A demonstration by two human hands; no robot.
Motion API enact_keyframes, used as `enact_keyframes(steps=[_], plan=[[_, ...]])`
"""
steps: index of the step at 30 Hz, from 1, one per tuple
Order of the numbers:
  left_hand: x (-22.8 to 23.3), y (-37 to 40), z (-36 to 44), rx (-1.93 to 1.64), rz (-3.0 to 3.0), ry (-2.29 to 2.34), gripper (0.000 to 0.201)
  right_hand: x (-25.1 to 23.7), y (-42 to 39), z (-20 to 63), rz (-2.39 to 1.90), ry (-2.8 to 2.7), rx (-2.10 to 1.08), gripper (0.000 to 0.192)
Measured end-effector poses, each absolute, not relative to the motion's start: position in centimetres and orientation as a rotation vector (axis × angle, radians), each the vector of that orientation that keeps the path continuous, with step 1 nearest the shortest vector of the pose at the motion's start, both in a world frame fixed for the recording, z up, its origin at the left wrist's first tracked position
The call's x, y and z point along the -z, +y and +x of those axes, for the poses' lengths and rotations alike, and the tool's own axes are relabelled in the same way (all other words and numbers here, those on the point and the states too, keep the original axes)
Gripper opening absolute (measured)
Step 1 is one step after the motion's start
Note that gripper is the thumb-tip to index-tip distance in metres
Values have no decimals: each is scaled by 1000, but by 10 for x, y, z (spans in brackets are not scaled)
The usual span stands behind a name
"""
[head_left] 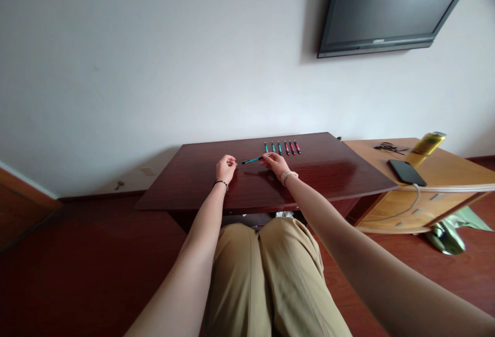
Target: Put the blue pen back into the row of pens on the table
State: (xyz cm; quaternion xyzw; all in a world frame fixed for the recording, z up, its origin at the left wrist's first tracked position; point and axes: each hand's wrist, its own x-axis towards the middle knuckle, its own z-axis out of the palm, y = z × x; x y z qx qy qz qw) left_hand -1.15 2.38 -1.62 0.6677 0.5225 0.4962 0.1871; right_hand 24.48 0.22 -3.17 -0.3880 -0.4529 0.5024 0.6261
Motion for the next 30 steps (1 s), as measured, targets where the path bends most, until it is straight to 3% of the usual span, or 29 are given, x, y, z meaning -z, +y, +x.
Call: enact_keyframes(steps=[17,24,30], plan=[[20,27,-13,-1305,1988,1445,27,28,0,242,-914,-1030,-1145,52],[25,29,-14,-1258,1945,1441,15,27,-1,241,-901,-1017,-1152,55],[25,28,-16,-1293,1895,1362,17,26,-2,241,-883,-976,-1150,56]])
